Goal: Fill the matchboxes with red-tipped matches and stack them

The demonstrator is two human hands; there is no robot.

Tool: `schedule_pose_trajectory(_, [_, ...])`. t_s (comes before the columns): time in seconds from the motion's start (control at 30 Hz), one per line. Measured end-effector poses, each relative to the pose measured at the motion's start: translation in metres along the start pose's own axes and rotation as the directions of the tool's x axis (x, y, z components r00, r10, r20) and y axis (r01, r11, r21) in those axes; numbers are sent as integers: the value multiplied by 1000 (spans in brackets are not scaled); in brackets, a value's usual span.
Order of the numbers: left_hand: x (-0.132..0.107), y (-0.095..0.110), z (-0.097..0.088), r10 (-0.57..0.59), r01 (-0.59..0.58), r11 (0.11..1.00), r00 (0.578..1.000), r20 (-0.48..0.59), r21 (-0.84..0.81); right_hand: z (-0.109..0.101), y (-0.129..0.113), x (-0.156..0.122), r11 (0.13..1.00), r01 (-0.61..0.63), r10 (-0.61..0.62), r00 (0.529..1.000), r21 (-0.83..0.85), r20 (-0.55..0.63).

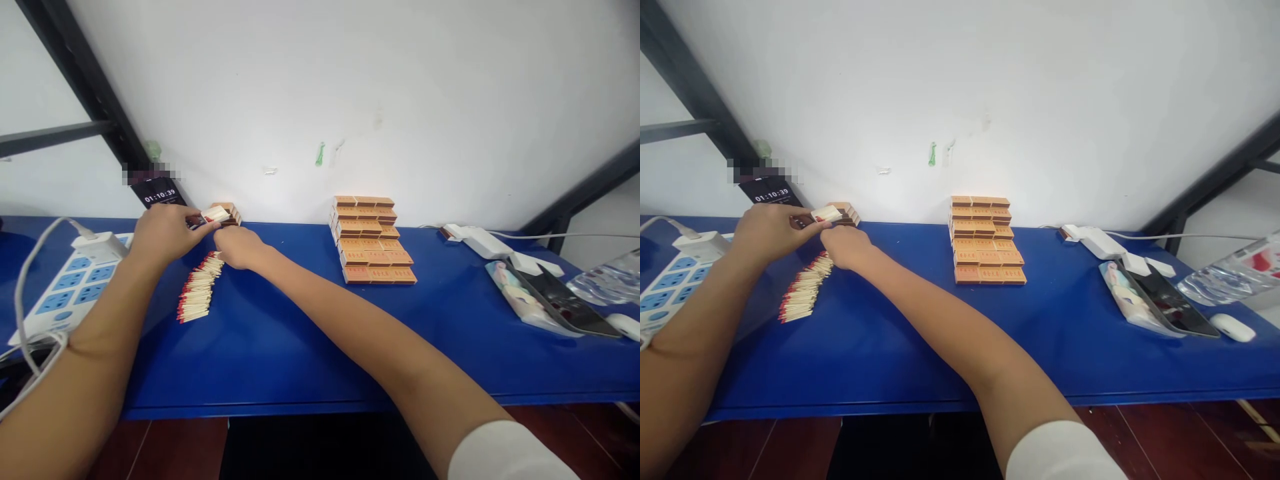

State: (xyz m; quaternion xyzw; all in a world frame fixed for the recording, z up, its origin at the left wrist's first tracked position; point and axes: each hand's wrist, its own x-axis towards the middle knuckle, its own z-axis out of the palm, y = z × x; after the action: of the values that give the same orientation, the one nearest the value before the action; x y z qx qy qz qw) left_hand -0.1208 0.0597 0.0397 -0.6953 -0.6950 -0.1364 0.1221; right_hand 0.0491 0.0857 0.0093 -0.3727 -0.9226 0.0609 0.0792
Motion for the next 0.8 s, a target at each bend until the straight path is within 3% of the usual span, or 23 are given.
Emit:
schedule_pose_trajectory(0.33, [2,-2,7,59,-59,998,998,10,27,-4,-2,-13,998,19,-19,1000,-60,0])
schedule_pose_trajectory(0.63, [6,-2,10,193,-192,981,973,124,-18,-11,30,-31,997,20,-20,1000,69,-3])
schedule_pose_trajectory(0.8, [2,6,15,289,-256,946,945,156,-200,-23,52,-33,976,10,17,993,220,-120])
